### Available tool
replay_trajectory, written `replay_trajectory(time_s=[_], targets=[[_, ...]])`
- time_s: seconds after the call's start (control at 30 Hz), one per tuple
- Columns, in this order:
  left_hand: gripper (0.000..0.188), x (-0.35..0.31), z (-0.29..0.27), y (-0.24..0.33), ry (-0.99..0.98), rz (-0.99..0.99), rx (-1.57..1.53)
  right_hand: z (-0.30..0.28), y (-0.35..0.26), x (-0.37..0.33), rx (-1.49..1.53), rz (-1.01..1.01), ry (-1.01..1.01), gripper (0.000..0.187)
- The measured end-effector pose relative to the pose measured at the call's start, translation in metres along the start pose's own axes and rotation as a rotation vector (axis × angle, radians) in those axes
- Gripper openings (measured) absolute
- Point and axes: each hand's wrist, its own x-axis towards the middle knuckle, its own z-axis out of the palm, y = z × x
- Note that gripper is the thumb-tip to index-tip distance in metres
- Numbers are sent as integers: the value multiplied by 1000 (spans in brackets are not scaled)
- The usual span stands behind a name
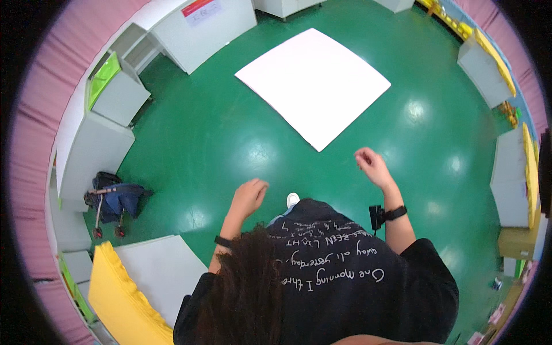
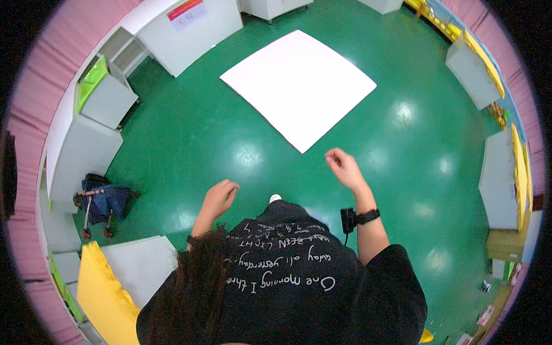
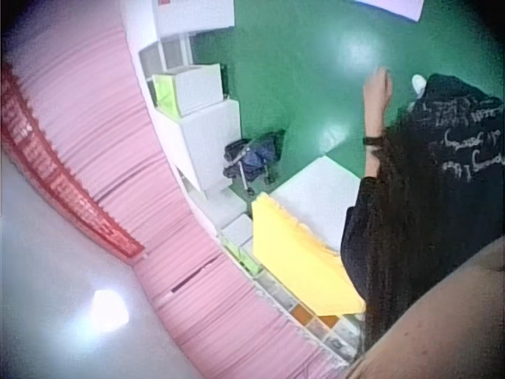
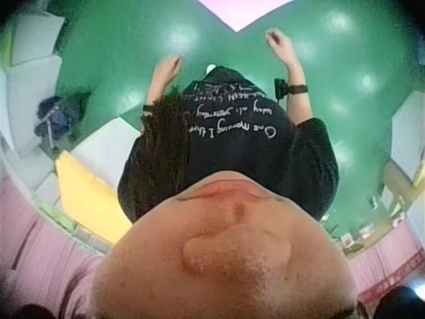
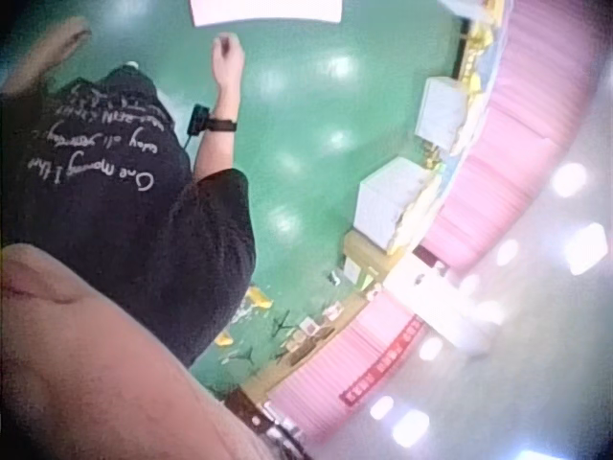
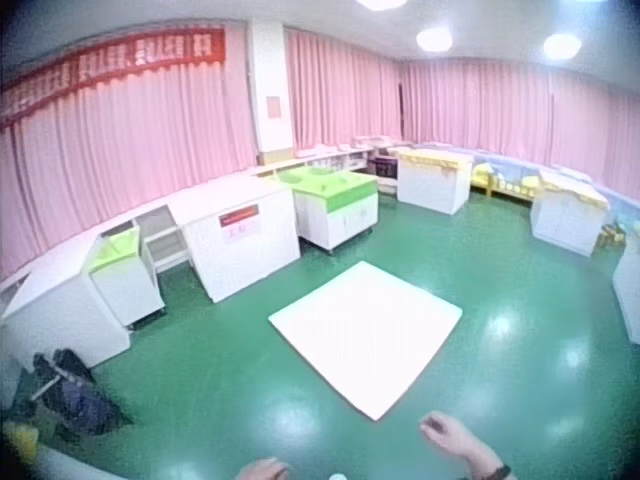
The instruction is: The person picks up a pink mat and places it on a cabinet, then retrieves a yellow cloth from the floor and spreads it over the top of the cabinet to cover it.
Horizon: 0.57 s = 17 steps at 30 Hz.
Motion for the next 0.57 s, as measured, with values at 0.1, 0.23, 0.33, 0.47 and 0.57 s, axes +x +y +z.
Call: replay_trajectory(time_s=[0.1, 0.23, 0.33, 0.47, 0.57], targets=[[8, 83, -6, -26, -73, 88, -16, -5, 1, 59, 119, 43, 62, 10], [10, 176, -1, -61, -196, 99, -60, -4, 44, 120, 139, 156, -47, 13], [13, 246, 19, -107, -251, 5, -212, 3, 94, 183, 163, 230, -38, 13], [16, 328, 62, -211, -402, -247, -410, 19, 187, 276, 304, 377, 19, 11], [18, 378, 95, -318, -585, -608, -555, 46, 285, 338, -165, 444, -3, 22]])
